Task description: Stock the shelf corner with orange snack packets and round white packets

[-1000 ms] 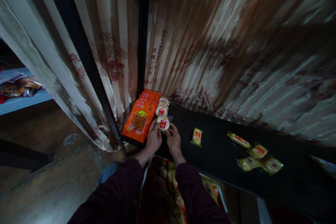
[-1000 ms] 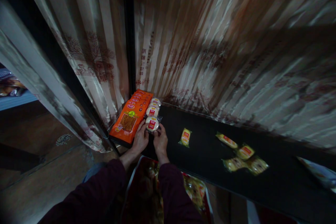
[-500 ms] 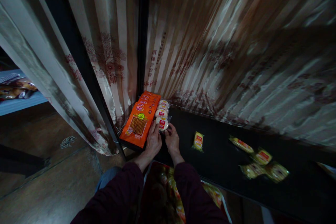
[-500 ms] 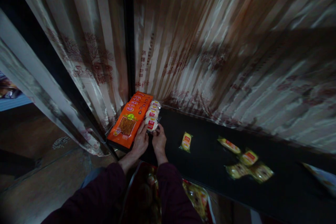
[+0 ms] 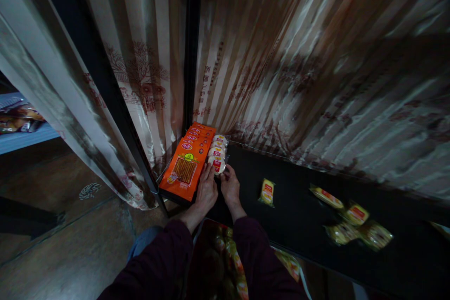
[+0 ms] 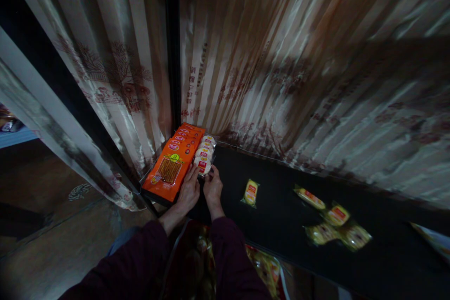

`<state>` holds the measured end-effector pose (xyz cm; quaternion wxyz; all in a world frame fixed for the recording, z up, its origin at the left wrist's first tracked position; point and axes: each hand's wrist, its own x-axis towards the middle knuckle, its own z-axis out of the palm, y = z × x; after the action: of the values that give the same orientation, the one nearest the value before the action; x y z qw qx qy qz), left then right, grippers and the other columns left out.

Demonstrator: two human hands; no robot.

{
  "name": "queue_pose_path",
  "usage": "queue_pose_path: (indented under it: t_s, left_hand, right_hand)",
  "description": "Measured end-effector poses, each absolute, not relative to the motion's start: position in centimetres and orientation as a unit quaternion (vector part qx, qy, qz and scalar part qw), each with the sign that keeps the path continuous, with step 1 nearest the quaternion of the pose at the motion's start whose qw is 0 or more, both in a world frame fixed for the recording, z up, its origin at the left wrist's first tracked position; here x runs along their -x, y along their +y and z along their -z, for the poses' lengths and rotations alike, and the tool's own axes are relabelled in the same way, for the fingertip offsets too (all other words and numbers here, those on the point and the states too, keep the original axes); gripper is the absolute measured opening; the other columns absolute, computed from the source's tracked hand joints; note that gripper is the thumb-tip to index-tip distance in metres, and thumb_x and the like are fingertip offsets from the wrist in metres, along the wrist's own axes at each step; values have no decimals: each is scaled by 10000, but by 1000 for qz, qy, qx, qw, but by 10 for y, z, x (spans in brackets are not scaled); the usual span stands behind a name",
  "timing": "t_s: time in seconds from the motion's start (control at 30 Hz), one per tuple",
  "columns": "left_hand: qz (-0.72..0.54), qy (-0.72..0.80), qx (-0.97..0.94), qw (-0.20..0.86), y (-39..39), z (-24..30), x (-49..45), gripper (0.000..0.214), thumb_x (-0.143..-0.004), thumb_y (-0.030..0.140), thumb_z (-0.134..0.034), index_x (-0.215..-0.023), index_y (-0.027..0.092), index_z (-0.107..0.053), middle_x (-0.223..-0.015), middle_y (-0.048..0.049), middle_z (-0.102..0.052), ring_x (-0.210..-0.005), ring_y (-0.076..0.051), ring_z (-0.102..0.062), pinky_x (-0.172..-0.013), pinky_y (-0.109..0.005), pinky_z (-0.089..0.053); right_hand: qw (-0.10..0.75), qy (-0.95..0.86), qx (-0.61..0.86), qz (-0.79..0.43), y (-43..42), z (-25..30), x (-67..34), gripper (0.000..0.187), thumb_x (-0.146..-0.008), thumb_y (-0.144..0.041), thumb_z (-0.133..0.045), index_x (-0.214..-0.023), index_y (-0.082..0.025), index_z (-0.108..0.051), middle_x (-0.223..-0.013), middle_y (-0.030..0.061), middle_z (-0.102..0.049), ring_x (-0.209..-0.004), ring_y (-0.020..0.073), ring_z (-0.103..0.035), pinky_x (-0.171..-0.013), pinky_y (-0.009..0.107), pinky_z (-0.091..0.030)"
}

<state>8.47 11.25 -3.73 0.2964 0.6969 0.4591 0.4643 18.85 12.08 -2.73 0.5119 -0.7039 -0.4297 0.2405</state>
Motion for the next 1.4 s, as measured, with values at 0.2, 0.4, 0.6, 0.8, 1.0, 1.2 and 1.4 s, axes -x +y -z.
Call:
queue_pose_path:
  t_s: [0.2,0.4,0.6,0.8,1.0,1.2,1.4]
  left_hand:
    - [-464,452,-706,286,113,40,-86,647,-759,38,-401,-1392,166,-419,-1494,-89,-376,-1426,-230,-235,-1177,-498,-232]
    - [-437,451,-725,281,116,43,-86,639,-765,37,-381,-1396,136,-415,-1493,-116,-369,-1430,-233,-218,-1180,-498,-224]
    - [-440,446,-722,294,118,46,-87,562,-813,67,-368,-1368,101,-444,-1476,-148,-388,-1437,-236,-190,-1182,-507,-211]
    - [-441,446,-724,286,120,47,-88,559,-831,73,-357,-1384,127,-425,-1480,-130,-388,-1441,-225,-171,-1179,-511,-219]
    - [-425,444,-733,292,123,46,-87,524,-875,140,-359,-1395,117,-409,-1487,-130,-375,-1444,-231,-157,-1178,-501,-227]
    - [-402,450,-743,288,124,43,-87,550,-871,110,-320,-1418,118,-375,-1506,-111,-344,-1447,-211,-132,-1186,-473,-224]
    - [-377,456,-756,280,123,37,-86,562,-863,93,-313,-1424,86,-355,-1516,-126,-316,-1450,-219,-99,-1187,-473,-214]
  right_hand:
    - [506,-433,716,-209,124,28,-187,414,-759,-257,-503,-1163,-192,-563,-878,59,-713,-749,189,-668,-743,334,-513]
    - [486,-435,739,-169,125,24,-186,340,-762,-254,-521,-1087,-162,-567,-854,88,-699,-762,208,-661,-724,326,-499]
    - [424,-505,741,-126,125,21,-186,198,-783,-227,-509,-948,-173,-603,-866,103,-657,-809,225,-630,-769,343,-481]
    - [396,-505,760,-98,121,17,-182,333,-788,-233,-506,-1095,-135,-590,-1031,160,-589,-916,252,-601,-823,381,-483]
    - [408,-537,732,-93,123,15,-181,486,-824,-192,-428,-1303,-147,-498,-1267,160,-544,-1088,237,-577,-930,377,-468]
    - [361,-545,746,-125,126,16,-184,520,-844,-153,-397,-1360,-112,-453,-1318,142,-556,-1191,212,-544,-995,314,-437]
    - [353,-549,743,-146,127,17,-189,534,-832,-144,-415,-1365,-135,-453,-1327,119,-565,-1195,214,-554,-1013,325,-429]
